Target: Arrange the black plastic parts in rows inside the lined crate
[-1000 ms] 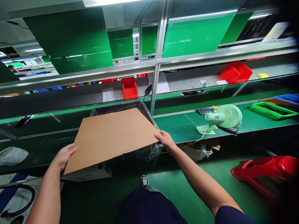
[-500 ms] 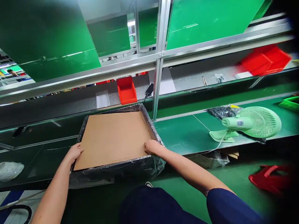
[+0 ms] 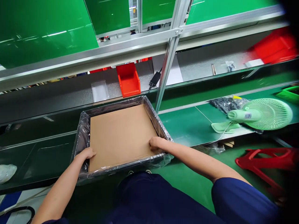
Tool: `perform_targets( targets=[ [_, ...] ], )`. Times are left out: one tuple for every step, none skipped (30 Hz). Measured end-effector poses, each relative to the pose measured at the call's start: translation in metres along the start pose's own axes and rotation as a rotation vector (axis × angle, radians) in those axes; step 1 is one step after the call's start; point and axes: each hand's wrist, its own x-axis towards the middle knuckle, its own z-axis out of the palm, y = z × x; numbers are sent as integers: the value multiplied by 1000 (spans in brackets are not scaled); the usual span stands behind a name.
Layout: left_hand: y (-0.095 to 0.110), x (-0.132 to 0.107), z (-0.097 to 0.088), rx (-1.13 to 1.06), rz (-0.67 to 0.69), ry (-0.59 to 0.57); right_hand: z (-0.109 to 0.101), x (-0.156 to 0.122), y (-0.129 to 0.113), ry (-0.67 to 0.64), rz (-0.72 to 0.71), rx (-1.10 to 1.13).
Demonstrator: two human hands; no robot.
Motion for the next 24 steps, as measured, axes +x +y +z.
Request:
perform_targets(
  targets=[
    [-1,3,0,24,-1,-41,-4,5,-4,-20,-10,-46],
    [-2,6,0,52,-5,-87,-9,10,-8,-50,-25,-97],
    [-2,8,-1,86,-12,-133,-14,16,-12,-62,-31,-126],
    [-2,11,-1,122,-18,-169,-18,23,-16,-27,-17,-116],
    [-2,14,-1,153,-15,-184,-22,31,-21,1,11,-93],
    [-3,18,-1,174,0,-171,-24,39,-24,11,40,-70],
    [-3,21,-1,183,29,-137,-24,47,-27,8,70,-45],
    [-4,25,0,185,61,-99,-23,54,-29,-8,99,-19],
    [-5,29,1,180,91,-62,-21,61,-30,-32,125,2],
    [-7,32,3,174,112,-35,-17,67,-31,-57,148,21],
    [-9,35,5,168,124,-22,-13,72,-31,-81,165,37],
    [-10,37,7,164,130,-21,-8,76,-30,-101,178,50],
    [-11,38,9,162,135,-26,-4,79,-29,-117,187,60],
    [-11,39,10,163,142,-36,-1,81,-28,-127,193,67],
    [-11,39,11,167,151,-48,2,83,-27,-131,196,71],
    [-10,38,11,174,155,-60,3,84,-25,-132,198,73],
    [-8,37,12,184,156,-73,4,85,-23,-132,198,75],
    [-6,35,12,199,152,-83,4,86,-22,-130,199,78],
    [-4,34,12,215,150,-91,3,87,-20,-129,201,81],
    [-2,32,12,231,147,-98,2,88,-18,-130,206,86],
    [0,32,13,243,148,-106,1,88,-17,-132,216,92],
    [1,31,14,252,152,-113,0,88,-16,-134,229,96],
    [3,32,14,256,155,-116,-1,86,-15,-134,242,97],
    [4,32,15,248,156,-107,-1,85,-15,-133,252,93]
  ],
)
